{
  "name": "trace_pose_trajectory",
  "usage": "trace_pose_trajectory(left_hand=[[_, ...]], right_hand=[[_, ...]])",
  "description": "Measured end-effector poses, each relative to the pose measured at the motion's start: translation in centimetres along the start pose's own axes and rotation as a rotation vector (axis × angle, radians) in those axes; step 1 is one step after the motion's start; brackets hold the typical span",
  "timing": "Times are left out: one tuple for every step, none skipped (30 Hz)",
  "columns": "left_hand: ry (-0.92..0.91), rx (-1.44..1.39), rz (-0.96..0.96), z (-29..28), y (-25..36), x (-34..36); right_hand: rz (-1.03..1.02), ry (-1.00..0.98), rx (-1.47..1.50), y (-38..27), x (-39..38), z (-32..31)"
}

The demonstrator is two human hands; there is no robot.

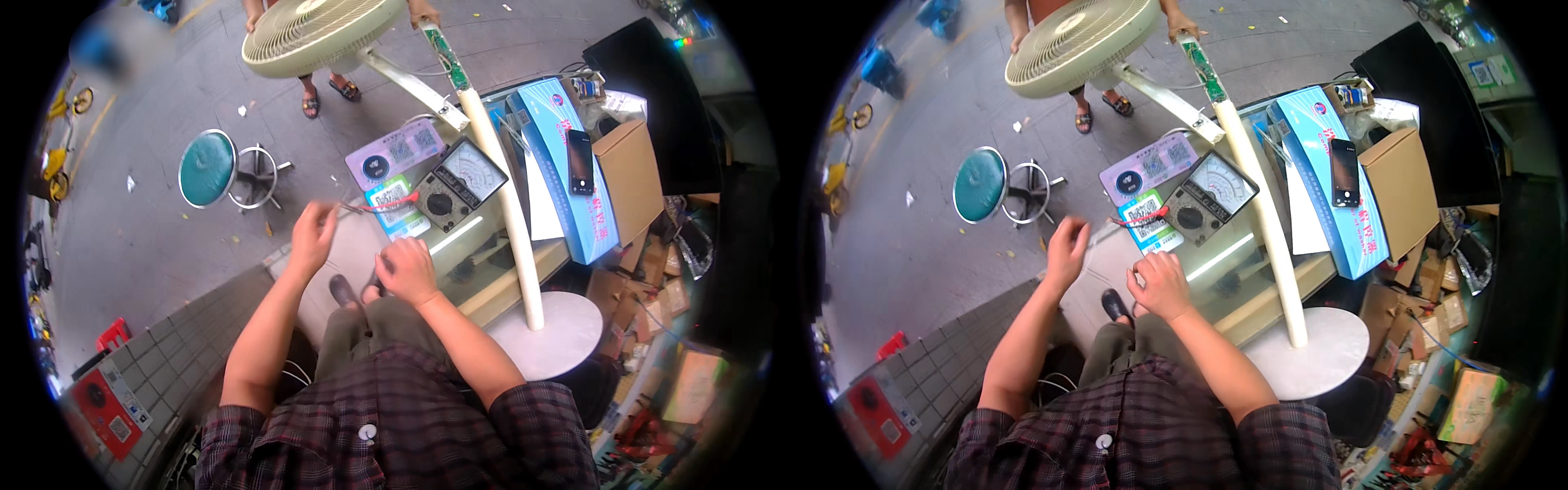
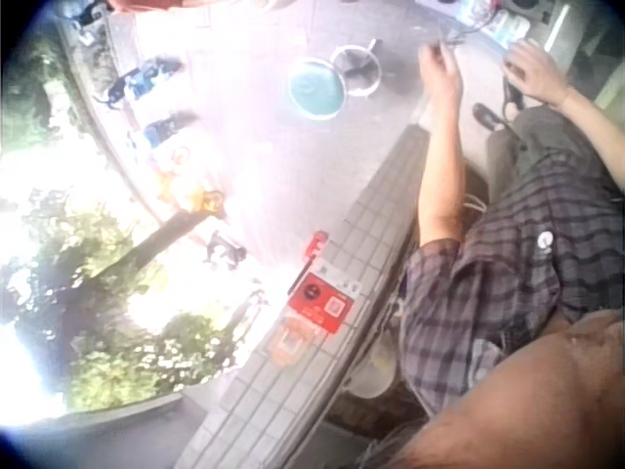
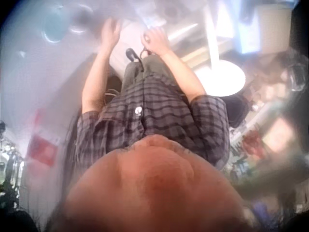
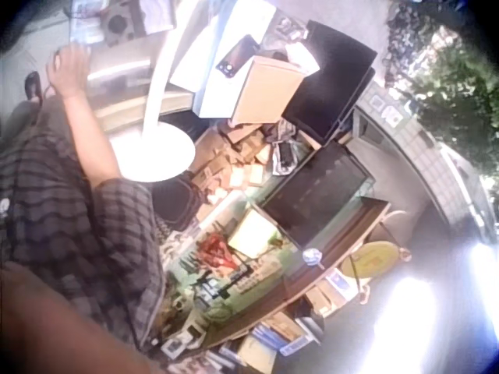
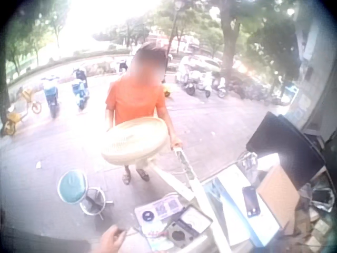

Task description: The person repairs a fan's circuit board using a soldering iron and solder. They hold the fan steady, apply solder to the board, and manipulate wires.

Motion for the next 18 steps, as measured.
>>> trace_pose_trajectory(left_hand=[[-0.024, -0.01, 0.075, 1.1, 2.5, 3.3], [-0.062, -0.014, 0.141, 2.2, 4.8, 5.9], [-0.118, -0.009, 0.195, 3.2, 7.5, 8.7], [-0.17, -0.009, 0.249, 4.6, 9.8, 11.4], [-0.208, 0.055, 0.257, 5.8, 10.9, 13.8], [-0.247, 0.115, 0.269, 7.1, 11.8, 16.4], [-0.237, 0.21, 0.326, 8.1, 12.0, 19.1], [-0.231, 0.299, 0.376, 9.5, 11.3, 21.3], [-0.229, 0.386, 0.422, 10.4, 10.8, 22.9], [-0.236, 0.412, 0.432, 11.6, 11.0, 24.5], [-0.241, 0.44, 0.443, 12.3, 11.0, 26.1], [-0.253, 0.459, 0.442, 13.2, 10.6, 27.1], [-0.279, 0.478, 0.433, 14.0, 10.6, 28.3], [-0.292, 0.482, 0.463, 14.6, 10.5, 29.4], [-0.31, 0.488, 0.478, 15.3, 10.5, 30.3], [-0.326, 0.496, 0.492, 15.9, 10.5, 31.1], [-0.386, 0.536, 0.487, 16.3, 10.2, 31.6], [-0.442, 0.575, 0.485, 16.7, 10.3, 32.0]], right_hand=[[0.003, 0.006, 0.008, 0.4, 0.2, 0.0], [0.018, 0.009, 0.023, 0.6, -0.1, 0.0], [0.033, 0.008, 0.039, 0.7, -0.3, 0.1], [0.044, 0.03, 0.054, 1.0, -0.3, -0.1], [0.055, 0.05, 0.074, 1.0, -0.2, -0.3], [0.069, 0.072, 0.088, 1.1, 0.0, -0.5], [0.064, 0.076, 0.107, 1.2, 0.2, -0.6], [0.06, 0.061, 0.113, 1.3, 0.2, -0.7], [0.06, 0.04, 0.119, 1.3, 0.1, -0.7], [0.065, 0.022, 0.109, 1.6, 0.2, -0.9], [0.08, 0.029, 0.153, 1.7, 0.5, -1.3], [0.088, 0.036, 0.164, 1.8, 0.4, -1.4], [0.096, 0.043, 0.171, 2.1, 0.4, -1.6], [0.103, 0.051, 0.179, 2.2, 0.5, -1.6], [0.106, 0.048, 0.17, 2.4, 0.6, -1.6], [0.107, 0.045, 0.162, 2.5, 0.6, -1.7], [0.106, 0.041, 0.156, 2.5, 0.6, -1.7], [0.108, 0.041, 0.148, 2.6, 0.6, -1.6]])
Point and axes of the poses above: each hand's wrist, its own x-axis towards the middle knuckle, its own z-axis out of the palm, y = z × x, the point moved 4 cm from there along x, towards the middle knuckle, and after that the axes turned 5 degrees about -x, right-handed, at the moved point
